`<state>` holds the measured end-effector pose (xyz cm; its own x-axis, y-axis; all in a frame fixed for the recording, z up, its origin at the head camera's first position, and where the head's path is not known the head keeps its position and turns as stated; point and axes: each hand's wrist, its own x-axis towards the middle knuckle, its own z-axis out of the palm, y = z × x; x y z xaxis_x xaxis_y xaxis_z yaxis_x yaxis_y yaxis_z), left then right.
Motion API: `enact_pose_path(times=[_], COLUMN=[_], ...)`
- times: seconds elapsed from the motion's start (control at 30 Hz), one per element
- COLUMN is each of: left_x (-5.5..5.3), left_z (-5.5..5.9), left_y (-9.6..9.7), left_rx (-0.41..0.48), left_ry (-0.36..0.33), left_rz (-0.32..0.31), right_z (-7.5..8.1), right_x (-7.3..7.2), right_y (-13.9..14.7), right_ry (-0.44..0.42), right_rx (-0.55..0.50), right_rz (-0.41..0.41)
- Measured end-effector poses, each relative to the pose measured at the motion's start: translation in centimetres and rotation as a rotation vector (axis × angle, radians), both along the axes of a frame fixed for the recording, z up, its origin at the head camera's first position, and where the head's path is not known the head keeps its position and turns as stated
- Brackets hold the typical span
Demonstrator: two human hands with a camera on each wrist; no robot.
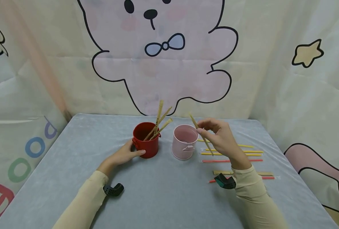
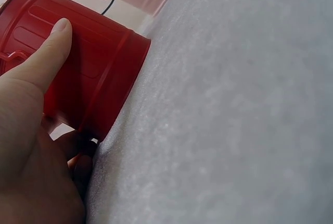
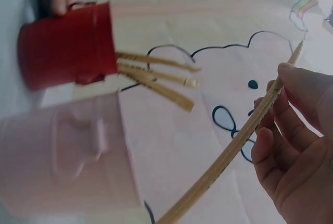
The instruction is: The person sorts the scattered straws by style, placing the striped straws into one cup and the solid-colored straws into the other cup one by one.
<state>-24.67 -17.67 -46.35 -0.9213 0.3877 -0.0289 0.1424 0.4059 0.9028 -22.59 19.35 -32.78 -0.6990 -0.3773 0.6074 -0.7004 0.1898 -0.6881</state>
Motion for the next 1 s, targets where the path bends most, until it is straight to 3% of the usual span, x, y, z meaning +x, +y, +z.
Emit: enact_pose_path(times=[0.13,0.33,0.67,1.0], left_x=[-0.1,-0.2,-0.3,-0.1], left_z=[0.0,-0.1,0.0,-0.1], left_y=[0.1,0.0,0.0,-0.1], left_rx=[0.020,0.007,0.006,-0.016], left_ry=[0.004,-0.005,0.002,0.003], left_rz=[-0.009,-0.003,0.000,0.006], right_z=[0.4,0.7,1.2,1.2], right_x=[0.0,0.2,0.5,1.2], right_y=[-0.9,-1.9,-2.3,-3.2], right_ry=[-0.014,-0.113,-0.164,-0.161], right_rx=[-0.106,-0.268,-0.441,-0.483], right_rz=[0.092,0.187,0.242,0.227])
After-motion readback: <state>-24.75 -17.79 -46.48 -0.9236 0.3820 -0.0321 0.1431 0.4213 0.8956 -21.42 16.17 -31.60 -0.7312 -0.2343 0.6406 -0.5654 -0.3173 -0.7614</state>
